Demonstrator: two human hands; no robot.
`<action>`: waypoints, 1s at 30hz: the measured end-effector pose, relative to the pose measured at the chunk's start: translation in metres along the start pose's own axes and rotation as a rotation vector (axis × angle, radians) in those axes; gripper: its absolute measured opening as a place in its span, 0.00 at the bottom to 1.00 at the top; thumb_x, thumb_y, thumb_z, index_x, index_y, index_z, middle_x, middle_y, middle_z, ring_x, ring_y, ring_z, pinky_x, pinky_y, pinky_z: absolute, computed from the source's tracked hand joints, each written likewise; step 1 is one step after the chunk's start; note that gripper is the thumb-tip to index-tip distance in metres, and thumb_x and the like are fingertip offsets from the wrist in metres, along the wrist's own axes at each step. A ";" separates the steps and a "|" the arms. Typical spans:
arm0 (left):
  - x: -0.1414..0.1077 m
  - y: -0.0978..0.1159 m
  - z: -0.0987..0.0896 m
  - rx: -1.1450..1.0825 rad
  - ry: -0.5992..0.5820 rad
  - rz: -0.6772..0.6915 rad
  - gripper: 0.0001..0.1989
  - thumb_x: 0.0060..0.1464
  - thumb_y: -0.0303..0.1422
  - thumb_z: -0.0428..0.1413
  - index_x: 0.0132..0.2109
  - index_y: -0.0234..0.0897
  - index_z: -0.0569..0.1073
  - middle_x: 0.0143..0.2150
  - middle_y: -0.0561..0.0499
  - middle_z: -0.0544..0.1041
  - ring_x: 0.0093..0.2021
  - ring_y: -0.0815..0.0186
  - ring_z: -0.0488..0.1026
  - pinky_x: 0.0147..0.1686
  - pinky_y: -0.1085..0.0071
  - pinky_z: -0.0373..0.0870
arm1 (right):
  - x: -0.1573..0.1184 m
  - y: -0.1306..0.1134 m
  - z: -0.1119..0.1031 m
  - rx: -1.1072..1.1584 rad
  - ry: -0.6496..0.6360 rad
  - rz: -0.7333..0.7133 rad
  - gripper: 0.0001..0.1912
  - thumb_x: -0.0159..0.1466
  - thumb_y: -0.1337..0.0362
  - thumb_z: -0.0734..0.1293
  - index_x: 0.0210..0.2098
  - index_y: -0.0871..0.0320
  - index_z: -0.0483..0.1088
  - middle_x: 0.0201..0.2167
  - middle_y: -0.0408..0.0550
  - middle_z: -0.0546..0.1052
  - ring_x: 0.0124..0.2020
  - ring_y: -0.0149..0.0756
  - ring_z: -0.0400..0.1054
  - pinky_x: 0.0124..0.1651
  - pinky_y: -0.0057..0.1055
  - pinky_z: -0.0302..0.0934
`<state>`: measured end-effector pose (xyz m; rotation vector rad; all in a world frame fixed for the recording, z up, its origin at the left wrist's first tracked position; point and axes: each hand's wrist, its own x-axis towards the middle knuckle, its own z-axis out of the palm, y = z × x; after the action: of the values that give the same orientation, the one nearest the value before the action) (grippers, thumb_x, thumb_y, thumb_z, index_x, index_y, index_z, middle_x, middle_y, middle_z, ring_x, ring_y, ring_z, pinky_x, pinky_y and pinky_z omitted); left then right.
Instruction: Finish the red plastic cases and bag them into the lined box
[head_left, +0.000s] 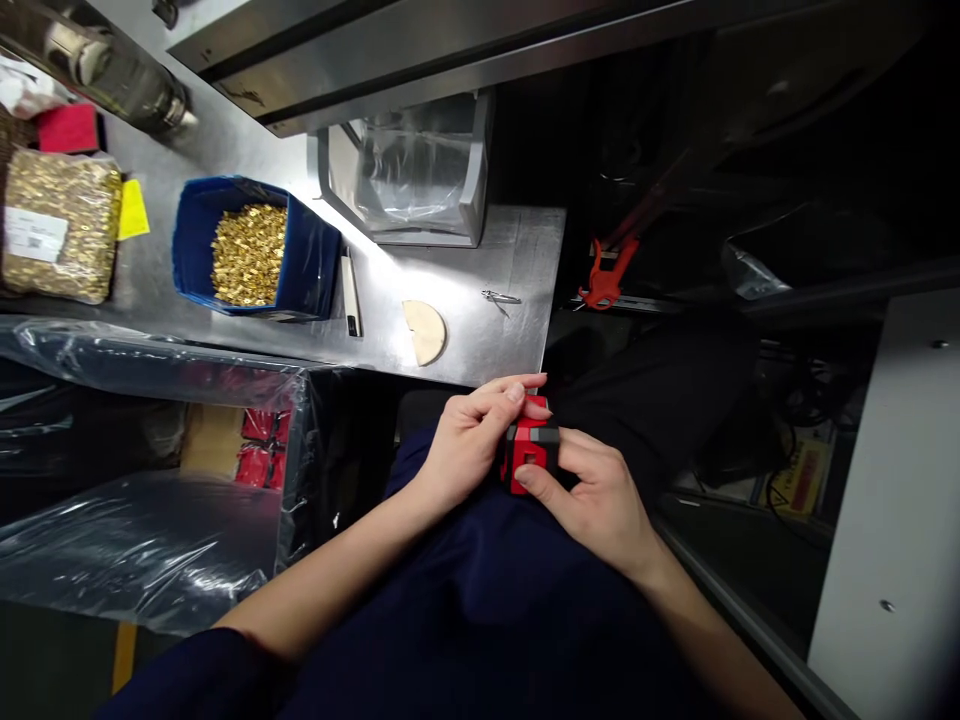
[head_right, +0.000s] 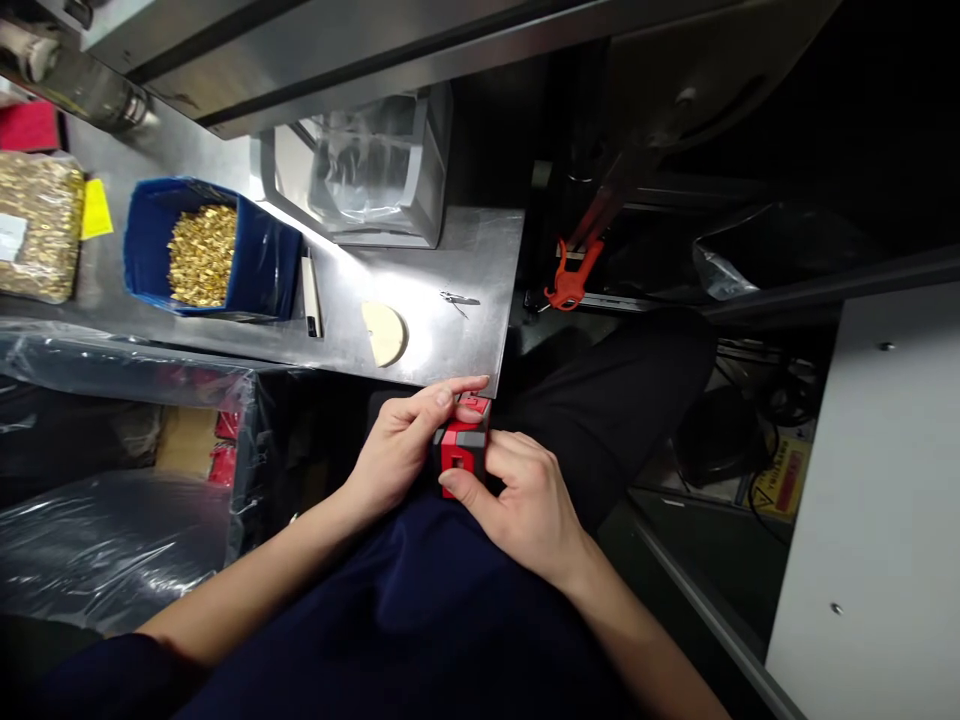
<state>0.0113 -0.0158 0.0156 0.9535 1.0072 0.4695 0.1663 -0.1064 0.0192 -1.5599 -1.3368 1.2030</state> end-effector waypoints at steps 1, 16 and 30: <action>0.001 0.000 0.000 -0.021 0.002 -0.010 0.21 0.69 0.45 0.53 0.42 0.37 0.86 0.62 0.43 0.78 0.59 0.50 0.76 0.60 0.57 0.72 | 0.002 -0.001 0.002 0.020 0.011 0.014 0.09 0.70 0.56 0.70 0.43 0.53 0.81 0.42 0.49 0.84 0.43 0.44 0.78 0.47 0.38 0.72; -0.002 -0.007 -0.009 -0.252 -0.128 -0.026 0.14 0.62 0.38 0.61 0.53 0.42 0.82 0.68 0.44 0.73 0.70 0.47 0.64 0.67 0.55 0.62 | 0.012 -0.006 -0.006 0.059 -0.010 -0.013 0.19 0.69 0.46 0.69 0.49 0.53 0.79 0.48 0.50 0.81 0.53 0.46 0.75 0.54 0.36 0.70; -0.001 -0.005 -0.010 -0.039 -0.117 0.073 0.24 0.72 0.41 0.50 0.71 0.46 0.65 0.72 0.49 0.67 0.73 0.55 0.60 0.72 0.60 0.54 | 0.001 0.004 -0.013 0.104 0.064 0.096 0.08 0.70 0.59 0.71 0.47 0.46 0.81 0.40 0.41 0.82 0.44 0.39 0.77 0.45 0.29 0.67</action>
<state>0.0017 -0.0142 0.0097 0.9739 0.8573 0.4875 0.1805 -0.1056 0.0188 -1.5895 -1.1512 1.2501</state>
